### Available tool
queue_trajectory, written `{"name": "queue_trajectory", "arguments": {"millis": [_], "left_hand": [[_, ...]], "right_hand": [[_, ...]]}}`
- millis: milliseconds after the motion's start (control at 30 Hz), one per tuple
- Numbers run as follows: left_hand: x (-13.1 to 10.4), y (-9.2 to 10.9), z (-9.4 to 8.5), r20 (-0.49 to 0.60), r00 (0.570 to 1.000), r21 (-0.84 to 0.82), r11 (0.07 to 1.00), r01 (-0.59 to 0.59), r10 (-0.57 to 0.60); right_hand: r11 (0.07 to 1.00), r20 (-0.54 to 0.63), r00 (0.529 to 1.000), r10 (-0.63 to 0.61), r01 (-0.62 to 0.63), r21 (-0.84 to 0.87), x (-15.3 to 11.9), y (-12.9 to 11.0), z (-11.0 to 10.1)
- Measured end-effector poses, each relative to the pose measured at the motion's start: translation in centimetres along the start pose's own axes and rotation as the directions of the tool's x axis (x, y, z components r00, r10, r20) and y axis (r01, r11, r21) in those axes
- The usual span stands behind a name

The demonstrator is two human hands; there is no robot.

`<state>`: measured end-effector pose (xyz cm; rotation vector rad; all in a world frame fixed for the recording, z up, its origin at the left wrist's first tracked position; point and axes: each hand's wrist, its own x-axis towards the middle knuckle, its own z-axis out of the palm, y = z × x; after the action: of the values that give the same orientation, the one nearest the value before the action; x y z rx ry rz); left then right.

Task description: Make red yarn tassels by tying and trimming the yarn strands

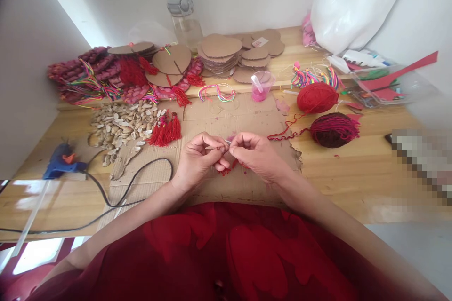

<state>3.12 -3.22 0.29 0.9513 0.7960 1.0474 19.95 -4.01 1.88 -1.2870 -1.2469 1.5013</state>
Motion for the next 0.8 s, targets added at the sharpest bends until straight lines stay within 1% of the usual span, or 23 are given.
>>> {"name": "queue_trajectory", "arguments": {"millis": [67,100,133,167,233,300,367,500,567,600,667,733,767,800], "left_hand": [[0.0,0.0,0.0,-0.005,1.000,-0.002,1.000,-0.009,0.009],[0.1,0.0,0.1,-0.009,1.000,-0.003,1.000,-0.016,0.016],[0.1,0.0,0.0,-0.011,1.000,-0.003,1.000,-0.022,0.022],[0.1,0.0,0.0,-0.011,1.000,-0.003,1.000,-0.026,0.026],[0.1,-0.1,0.0,-0.002,0.999,0.001,0.999,-0.032,0.032],[0.1,-0.1,-0.1,0.009,0.999,0.006,0.999,-0.035,0.035],[0.1,-0.1,-0.1,0.015,0.999,0.011,0.999,-0.037,0.037],[-0.1,0.0,-0.1,0.032,0.999,0.029,0.999,-0.027,0.026],[-0.1,0.0,-0.1,0.035,0.999,0.036,0.999,-0.024,0.023],[-0.1,0.0,-0.1,0.035,0.999,0.038,0.999,-0.022,0.021],[-0.1,0.0,-0.1,0.028,0.999,0.036,0.999,-0.020,0.019],[-0.1,0.0,-0.1,0.020,0.999,0.028,0.999,-0.025,0.025],[-0.1,0.0,-0.1,0.015,0.999,0.023,0.999,-0.030,0.029],[0.0,0.0,-0.1,0.012,0.999,0.020,0.999,-0.033,0.033]], "right_hand": [[0.980,-0.064,0.987,-0.145,0.134,-0.148,0.0,-0.2,-0.4],[0.963,-0.092,0.977,-0.193,0.171,-0.208,0.0,-0.4,-0.6],[0.955,-0.103,0.973,-0.205,0.175,-0.239,0.1,-0.5,-0.8],[0.960,-0.090,0.981,-0.174,0.148,-0.238,0.1,-0.5,-1.1],[0.985,-0.017,0.999,-0.044,0.040,-0.170,0.1,-0.6,-1.3],[0.992,0.054,0.996,0.067,-0.061,-0.107,0.1,-0.5,-1.2],[0.993,0.062,0.993,0.103,-0.099,-0.068,0.0,-0.4,-0.9],[0.994,0.049,0.993,0.104,-0.104,-0.013,-0.1,-0.4,0.0],[0.998,0.051,0.997,0.060,-0.059,-0.015,-0.1,-0.4,0.1],[0.999,0.045,0.999,0.016,-0.013,-0.051,-0.1,-0.5,0.0],[0.973,0.000,0.994,-0.110,0.108,-0.204,-0.1,-0.7,-0.4],[0.915,-0.059,0.974,-0.221,0.185,-0.358,0.0,-1.0,-1.0],[0.904,-0.075,0.969,-0.237,0.191,-0.383,0.0,-1.2,-1.2],[0.913,-0.073,0.973,-0.217,0.177,-0.367,0.0,-1.4,-1.4]]}}
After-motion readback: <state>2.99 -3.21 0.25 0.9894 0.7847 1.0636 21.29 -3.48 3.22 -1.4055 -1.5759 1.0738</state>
